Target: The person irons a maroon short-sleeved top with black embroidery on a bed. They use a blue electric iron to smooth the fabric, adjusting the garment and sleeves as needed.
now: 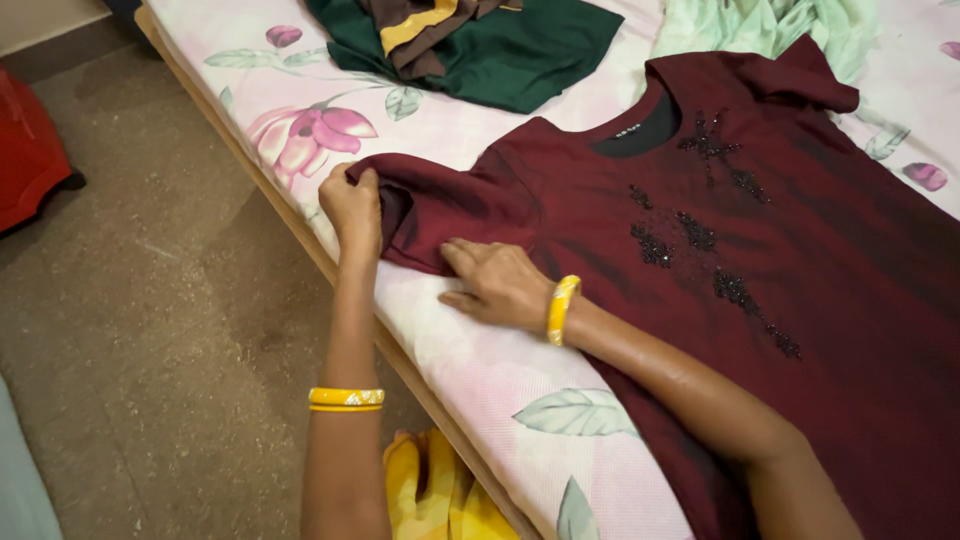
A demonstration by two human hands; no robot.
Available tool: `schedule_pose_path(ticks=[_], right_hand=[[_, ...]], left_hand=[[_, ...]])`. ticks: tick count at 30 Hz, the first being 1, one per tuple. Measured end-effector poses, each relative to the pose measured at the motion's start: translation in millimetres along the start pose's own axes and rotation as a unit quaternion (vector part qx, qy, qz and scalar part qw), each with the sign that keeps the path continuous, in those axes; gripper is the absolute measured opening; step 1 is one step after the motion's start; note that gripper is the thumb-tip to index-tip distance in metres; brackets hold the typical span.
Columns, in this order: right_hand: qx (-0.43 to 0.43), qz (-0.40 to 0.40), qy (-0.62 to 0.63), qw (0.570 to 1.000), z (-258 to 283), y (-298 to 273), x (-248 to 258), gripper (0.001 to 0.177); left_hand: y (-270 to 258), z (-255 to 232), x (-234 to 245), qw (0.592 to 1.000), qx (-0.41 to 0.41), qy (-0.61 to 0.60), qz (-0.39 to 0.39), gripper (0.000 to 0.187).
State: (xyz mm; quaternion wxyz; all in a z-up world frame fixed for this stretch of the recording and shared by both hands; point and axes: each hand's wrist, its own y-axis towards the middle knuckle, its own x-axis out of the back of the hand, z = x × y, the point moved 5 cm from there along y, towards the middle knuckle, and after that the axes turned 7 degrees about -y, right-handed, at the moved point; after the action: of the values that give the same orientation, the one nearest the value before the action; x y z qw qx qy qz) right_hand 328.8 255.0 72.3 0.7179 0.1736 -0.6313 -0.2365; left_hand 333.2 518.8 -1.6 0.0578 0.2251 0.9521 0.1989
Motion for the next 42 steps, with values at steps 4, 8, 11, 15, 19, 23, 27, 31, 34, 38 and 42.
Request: schedule_pose_path(ticks=[4,8,11,15,19,23,27,31,34,38,42], right_hand=[[0.003,0.057,-0.077,0.995,0,14,-32,0.034],[0.016,0.032,-0.12,0.992,-3,33,-54,0.018],[0.036,-0.006,-0.024,0.999,12,32,-51,0.021],[0.057,-0.043,0.036,0.997,33,24,-43,0.022],[0.051,-0.048,0.076,0.995,37,26,-39,0.02],[-0.044,-0.081,0.138,0.986,-10,29,-38,0.017],[-0.151,-0.093,-0.078,0.981,-130,50,-39,0.015],[-0.192,0.027,-0.166,0.967,-229,46,-70,0.031],[-0.19,0.085,-0.164,0.964,-271,40,-102,0.021],[-0.2,0.024,-0.211,0.956,-293,51,-114,0.012],[-0.246,-0.064,-0.214,0.943,-294,44,-113,0.008]], left_hand=[[7,-2,-2,0.999,0.01,-0.041,-0.035,0.009],[8,10,-4,0.998,0.045,-0.03,-0.042,0.031],[6,20,9,0.991,0.025,-0.105,-0.084,0.032],[-15,13,21,0.975,0.023,-0.203,-0.081,0.01],[-29,-4,35,0.981,0.096,-0.129,-0.107,0.032],[-30,-13,33,0.994,0.032,-0.018,-0.101,0.034],[-36,-15,33,0.996,0.047,0.022,-0.074,0.031],[-40,-31,29,0.997,0.022,0.023,-0.071,0.022],[-38,-32,26,0.996,0.026,0.047,-0.071,0.021],[-36,-14,31,0.995,0.001,0.012,-0.102,0.021],[-35,7,32,0.99,0.011,-0.071,-0.121,0.018]])
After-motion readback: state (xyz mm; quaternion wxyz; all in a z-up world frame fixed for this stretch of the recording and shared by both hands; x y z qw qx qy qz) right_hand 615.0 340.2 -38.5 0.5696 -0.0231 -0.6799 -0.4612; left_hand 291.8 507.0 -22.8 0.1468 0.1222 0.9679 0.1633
